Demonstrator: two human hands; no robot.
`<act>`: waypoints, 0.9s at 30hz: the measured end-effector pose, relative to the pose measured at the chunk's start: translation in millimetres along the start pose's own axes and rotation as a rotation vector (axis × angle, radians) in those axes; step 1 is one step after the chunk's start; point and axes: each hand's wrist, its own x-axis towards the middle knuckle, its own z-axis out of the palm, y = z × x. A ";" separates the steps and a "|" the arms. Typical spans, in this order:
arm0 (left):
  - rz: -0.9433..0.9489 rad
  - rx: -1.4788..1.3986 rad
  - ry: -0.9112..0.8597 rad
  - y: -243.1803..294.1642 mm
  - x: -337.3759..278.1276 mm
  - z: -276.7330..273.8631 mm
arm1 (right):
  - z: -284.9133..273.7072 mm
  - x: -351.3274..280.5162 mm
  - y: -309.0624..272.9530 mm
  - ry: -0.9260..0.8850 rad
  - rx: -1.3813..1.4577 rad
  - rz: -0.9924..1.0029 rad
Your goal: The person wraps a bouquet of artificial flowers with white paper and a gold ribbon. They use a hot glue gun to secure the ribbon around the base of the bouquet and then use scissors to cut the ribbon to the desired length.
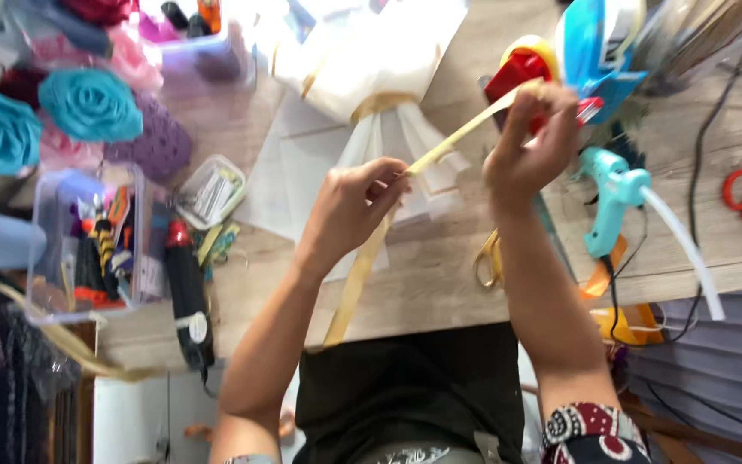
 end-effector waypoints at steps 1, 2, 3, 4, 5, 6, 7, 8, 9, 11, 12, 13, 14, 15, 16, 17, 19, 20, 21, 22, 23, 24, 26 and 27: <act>0.012 0.004 -0.005 -9.0 -0.1 5.8 | 2.1 -1.0 0.2 0.012 -0.004 -0.004; 0.102 0.016 0.135 -19.4 0.6 11.5 | 5.2 -2.4 1.4 -0.007 -0.033 -0.112; 0.190 0.016 0.272 -30.4 0.0 20.8 | 4.9 -5.2 3.5 -0.035 -0.069 -0.218; 0.196 0.008 0.266 -25.9 1.5 18.8 | 5.1 -9.0 1.9 -0.032 -0.079 -0.221; 0.239 0.017 0.296 -21.5 -1.5 15.7 | 6.9 -15.3 -1.6 -0.092 0.026 -0.234; 0.281 0.026 0.326 -18.2 -5.5 11.9 | 9.3 -22.8 -5.9 -0.152 0.132 -0.247; 0.263 0.030 0.326 -20.9 -6.8 9.8 | 11.2 -27.7 -11.0 -0.162 0.140 -0.233; 0.284 -0.007 0.314 -23.7 -8.8 7.3 | 13.1 -32.9 -16.9 -0.196 0.181 -0.237; 0.314 -0.045 0.307 -26.3 -6.7 5.3 | 15.8 -34.1 -20.3 -0.226 0.222 -0.251; 0.255 -0.162 0.299 -17.1 -9.7 9.6 | 13.8 -44.0 -23.7 -0.270 0.206 -0.257; 0.205 -0.281 0.284 -11.9 -9.4 10.9 | 13.7 -46.9 -25.0 -0.306 0.181 -0.268; 0.207 -0.280 0.292 -16.7 -8.6 13.6 | 16.2 -47.5 -26.6 -0.307 0.187 -0.274; 0.184 -0.346 0.303 -21.6 -7.8 16.6 | 18.7 -48.1 -28.0 -0.303 0.169 -0.294; 0.156 -0.414 0.314 -26.3 -8.9 20.7 | 19.5 -50.1 -30.2 -0.303 0.150 -0.311; 0.153 -0.415 0.320 -27.3 -10.7 21.5 | 20.9 -52.7 -30.5 -0.308 0.154 -0.312; 0.152 -0.389 0.325 -28.6 -10.5 21.9 | 23.3 -53.8 -29.7 -0.298 0.158 -0.315; 0.153 -0.367 0.335 -28.0 -9.4 22.1 | 25.2 -52.9 -29.8 -0.292 0.162 -0.322; 0.147 -0.400 0.338 -26.5 -8.9 21.9 | 25.0 -51.3 -30.9 -0.305 0.172 -0.306; 0.135 -0.433 0.343 -25.0 -11.0 21.9 | 24.0 -51.4 -33.3 -0.323 0.185 -0.286; 0.131 -0.437 0.350 -27.9 -11.2 23.5 | 22.5 -51.2 -32.8 -0.331 0.188 -0.287; 0.124 -0.497 0.325 -31.2 -10.9 24.0 | 22.4 -51.0 -32.3 -0.339 0.189 -0.283; 0.118 -0.557 0.300 -34.6 -10.5 24.6 | 22.4 -50.8 -31.6 -0.347 0.191 -0.279; 0.093 -0.600 0.310 -41.9 -11.0 25.1 | 22.7 -44.8 -40.2 -0.363 0.249 -0.199; 0.075 -0.641 0.312 -45.3 -10.8 25.5 | 22.6 -41.4 -44.2 -0.370 0.301 -0.120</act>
